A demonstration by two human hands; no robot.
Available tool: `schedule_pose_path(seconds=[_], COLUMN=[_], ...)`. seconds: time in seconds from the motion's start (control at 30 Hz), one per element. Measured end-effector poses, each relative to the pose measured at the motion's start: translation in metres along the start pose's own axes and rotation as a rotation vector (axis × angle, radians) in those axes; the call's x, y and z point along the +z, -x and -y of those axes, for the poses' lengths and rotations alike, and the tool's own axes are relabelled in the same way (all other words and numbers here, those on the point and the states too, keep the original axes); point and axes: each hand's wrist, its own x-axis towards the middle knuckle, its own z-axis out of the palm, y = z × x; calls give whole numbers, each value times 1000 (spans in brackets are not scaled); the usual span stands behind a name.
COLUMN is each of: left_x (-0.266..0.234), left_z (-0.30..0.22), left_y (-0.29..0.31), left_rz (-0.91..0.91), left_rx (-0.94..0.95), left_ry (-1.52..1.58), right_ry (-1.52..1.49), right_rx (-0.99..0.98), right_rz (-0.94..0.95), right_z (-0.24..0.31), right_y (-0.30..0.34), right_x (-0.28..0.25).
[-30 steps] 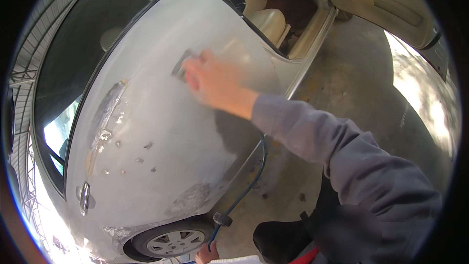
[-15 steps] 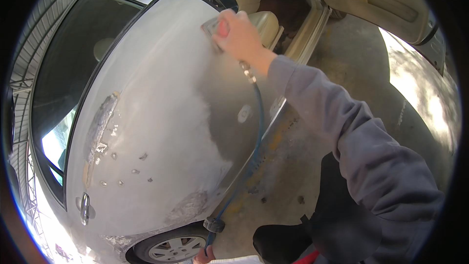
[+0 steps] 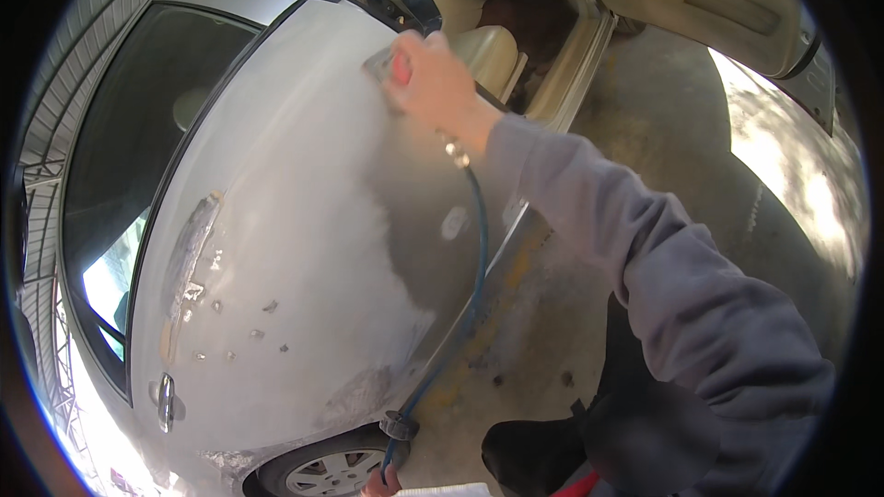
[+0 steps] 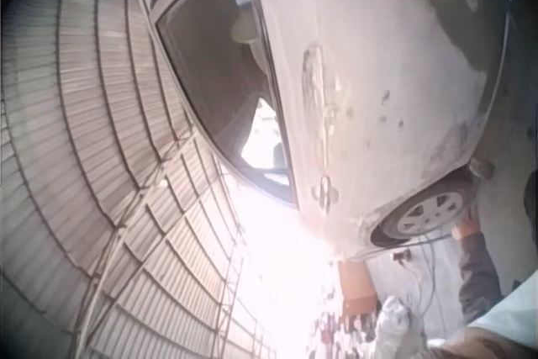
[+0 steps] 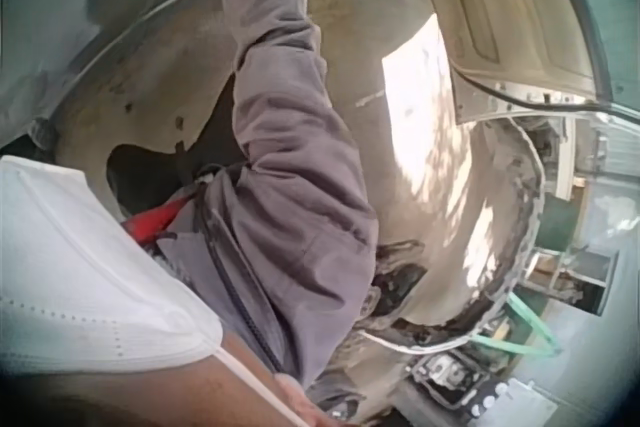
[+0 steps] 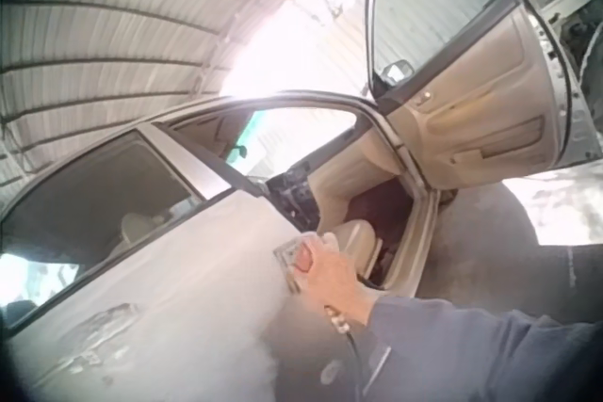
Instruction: The person sands the exterior surface of a silver car door using a pneumatic sanding block. The person moves the sander across the door panel, around the door handle, and along the edges, generating dust as the surface is abraded.
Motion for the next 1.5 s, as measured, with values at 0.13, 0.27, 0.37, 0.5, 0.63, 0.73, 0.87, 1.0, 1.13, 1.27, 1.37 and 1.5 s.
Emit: schedule_pose_path(seconds=[0.13,0.27,0.37,0.5,0.63,0.73,0.87,1.0,1.13,1.27,1.37,1.5], left_x=[-11,5,-6,-8,22,-23,-25,-17,-7,16,48,24], left_z=[-10,4,-3,6,22,-4,-9,-5,-14,18,50,24], left_y=[3,7,8,6,-2,14,15,11,13,17,22,28], left_rz=[-28,-192,-137,-58,-117,-8,-20,7,68,81,-19,2], left_rx=[29,98,64,60,146,-17,-14,-12,17,116,345,229], left_ry=[30,69,2,-12,29,56,138,117,82,41,-47,-22], right_ry=[32,8,-14,-25,-30,19,69,-71,-123,14,-4,-29], right_rx=[-27,-267,-93,20,-249,-132,-60,-277,-371,-216,-4,89], right_rz=[8,-5,-17,67,134,78,-41,196,232,76,-113,-72], right_z=[-4,16,-6,25,69,42,45,109,71,6,-41,-38], right_y=[8,34,-13,-10,22,-20,-54,19,64,44,14,37], right_x=[7,21,9,18,31,28,27,41,41,17,6,13])
